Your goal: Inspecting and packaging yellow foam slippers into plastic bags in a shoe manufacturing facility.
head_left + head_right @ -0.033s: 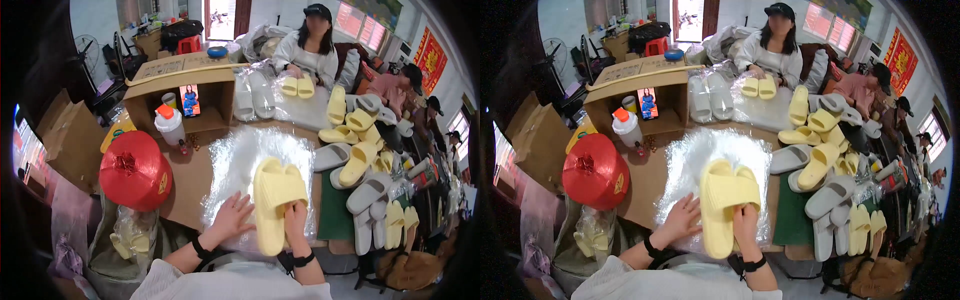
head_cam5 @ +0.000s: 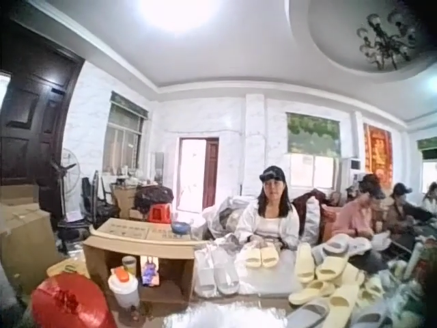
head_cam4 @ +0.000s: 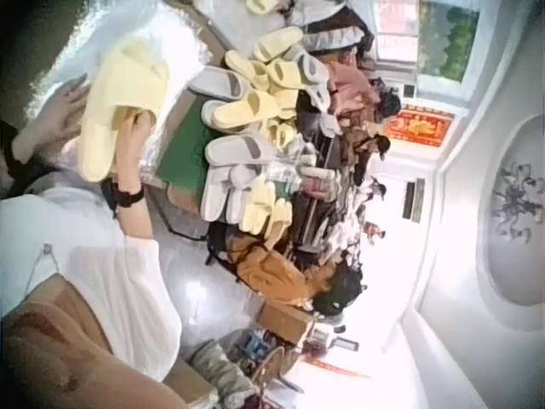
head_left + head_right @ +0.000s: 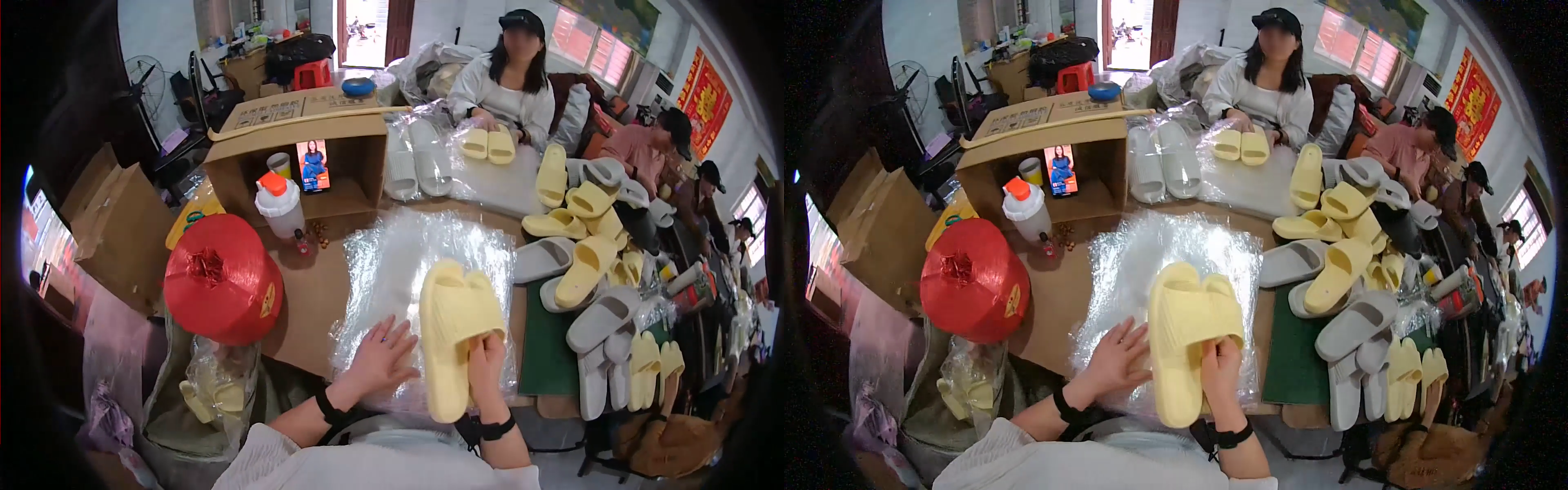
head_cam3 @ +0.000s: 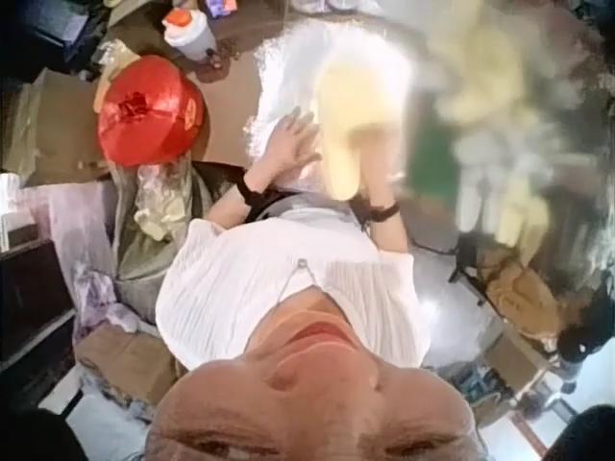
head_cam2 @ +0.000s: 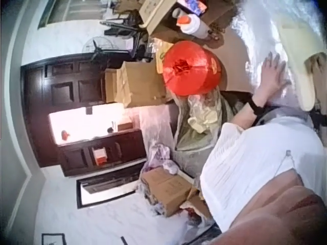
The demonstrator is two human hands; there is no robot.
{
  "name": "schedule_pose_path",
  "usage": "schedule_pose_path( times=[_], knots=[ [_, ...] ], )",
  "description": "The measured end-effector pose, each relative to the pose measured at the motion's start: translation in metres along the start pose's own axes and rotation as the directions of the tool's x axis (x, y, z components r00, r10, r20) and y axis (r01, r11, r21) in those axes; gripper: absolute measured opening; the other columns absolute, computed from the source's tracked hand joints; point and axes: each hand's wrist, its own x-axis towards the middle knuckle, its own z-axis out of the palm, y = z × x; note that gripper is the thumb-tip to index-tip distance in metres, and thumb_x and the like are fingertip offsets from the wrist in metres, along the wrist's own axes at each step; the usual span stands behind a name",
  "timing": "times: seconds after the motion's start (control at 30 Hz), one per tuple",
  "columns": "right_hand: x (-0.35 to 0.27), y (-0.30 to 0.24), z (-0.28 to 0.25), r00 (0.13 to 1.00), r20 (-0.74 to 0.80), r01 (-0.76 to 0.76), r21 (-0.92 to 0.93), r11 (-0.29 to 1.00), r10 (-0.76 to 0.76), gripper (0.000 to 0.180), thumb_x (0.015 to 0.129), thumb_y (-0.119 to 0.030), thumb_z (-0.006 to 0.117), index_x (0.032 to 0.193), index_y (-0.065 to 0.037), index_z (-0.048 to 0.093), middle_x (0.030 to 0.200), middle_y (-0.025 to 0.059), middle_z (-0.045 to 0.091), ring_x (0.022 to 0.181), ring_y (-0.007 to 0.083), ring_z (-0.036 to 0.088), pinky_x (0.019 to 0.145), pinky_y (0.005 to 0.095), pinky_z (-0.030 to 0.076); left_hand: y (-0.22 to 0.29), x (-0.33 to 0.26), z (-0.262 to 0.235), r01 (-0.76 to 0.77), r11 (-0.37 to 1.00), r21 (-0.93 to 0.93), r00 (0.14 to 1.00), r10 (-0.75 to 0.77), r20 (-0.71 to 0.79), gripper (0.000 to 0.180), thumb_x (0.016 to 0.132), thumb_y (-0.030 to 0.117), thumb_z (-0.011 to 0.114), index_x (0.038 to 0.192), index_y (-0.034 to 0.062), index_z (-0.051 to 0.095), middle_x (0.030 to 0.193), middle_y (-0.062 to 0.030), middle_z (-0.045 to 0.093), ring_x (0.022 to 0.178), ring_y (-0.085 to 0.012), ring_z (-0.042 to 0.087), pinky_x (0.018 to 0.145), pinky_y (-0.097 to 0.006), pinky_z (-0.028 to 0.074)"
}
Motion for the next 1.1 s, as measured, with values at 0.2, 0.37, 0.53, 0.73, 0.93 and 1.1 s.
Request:
schedule_pose_path(
  times=[0.2, 0.37, 0.53, 0.73, 0.93, 1.1],
  knots=[
    [0.007, 0.028, -0.046, 0.934, -0.357, 0.19, 0.429, 0.883, -0.028, 0.02, 0.1, -0.014, 0.059, 0.105, 0.005, 0.063, 0.098, 0.0068, 0.068, 0.087, 0.016, 0.065, 0.074, 0.0301, 0.054, 0.001, -0.013, 0.0, 0.045, 0.999, -0.027, 0.996, -0.047, -0.073, 0.065, 0.084, 0.053, 0.071, 0.133, 0.0109, 0.064, 0.148, -0.0172, 0.051, 0.141, -0.0428, 0.039, 0.115, -0.052, 0.034],
    [-0.019, 0.01, -0.079, 0.897, -0.439, 0.239, 0.393, 0.888, -0.047, 0.026, 0.101, -0.014, 0.057, 0.116, 0.008, 0.061, 0.11, 0.0114, 0.069, 0.094, 0.0207, 0.068, 0.08, 0.0355, 0.056, -0.001, -0.006, -0.014, 0.168, 0.985, 0.049, 0.984, -0.165, -0.061, 0.054, 0.085, 0.041, 0.071, 0.127, 0.0067, 0.065, 0.148, -0.0203, 0.05, 0.141, -0.0454, 0.038, 0.118, -0.052, 0.031],
    [-0.035, 0.015, -0.081, 0.95, -0.303, 0.156, 0.269, 0.95, -0.07, 0.022, 0.104, -0.014, 0.056, 0.103, 0.006, 0.064, 0.091, 0.0058, 0.069, 0.081, 0.0099, 0.062, 0.07, 0.0264, 0.048, -0.007, -0.005, -0.012, 0.035, 0.998, -0.048, 0.986, -0.042, -0.161, 0.049, 0.085, 0.027, 0.07, 0.128, 0.0062, 0.064, 0.147, -0.0217, 0.051, 0.141, -0.0457, 0.038, 0.118, -0.051, 0.031],
    [-0.039, -0.003, -0.076, 0.916, -0.357, 0.249, 0.142, 0.958, -0.185, 0.023, 0.103, -0.014, 0.057, 0.102, 0.008, 0.063, 0.088, 0.0027, 0.068, 0.079, 0.0069, 0.059, 0.068, 0.0246, 0.046, 0.041, 0.001, 0.011, -0.139, 0.989, -0.047, 0.981, 0.144, 0.13, 0.082, 0.086, 0.073, 0.057, 0.152, 0.0268, 0.044, 0.159, -0.0188, 0.036, 0.145, -0.0507, 0.028, 0.115, -0.068, 0.022],
    [-0.051, 0.001, -0.091, 0.897, -0.409, 0.249, 0.148, 0.957, -0.171, 0.024, 0.103, -0.014, 0.057, 0.105, 0.008, 0.063, 0.093, 0.0052, 0.069, 0.083, 0.0089, 0.061, 0.072, 0.0256, 0.048, 0.039, 0.013, 0.011, -0.167, 0.985, -0.033, 0.973, 0.17, 0.158, 0.074, 0.091, 0.07, 0.053, 0.151, 0.0264, 0.047, 0.161, -0.0148, 0.035, 0.148, -0.0472, 0.025, 0.119, -0.063, 0.018],
    [-0.058, 0.006, -0.096, 0.884, -0.437, 0.248, 0.137, 0.959, -0.166, 0.027, 0.103, -0.016, 0.057, 0.11, 0.009, 0.064, 0.1, 0.0084, 0.069, 0.087, 0.0123, 0.063, 0.076, 0.0273, 0.049, 0.028, 0.024, 0.008, -0.138, 0.985, -0.103, 0.961, 0.158, 0.228, 0.059, 0.1, 0.056, 0.049, 0.149, 0.0235, 0.05, 0.161, -0.0129, 0.036, 0.149, -0.0446, 0.025, 0.121, -0.059, 0.019]
  ],
)
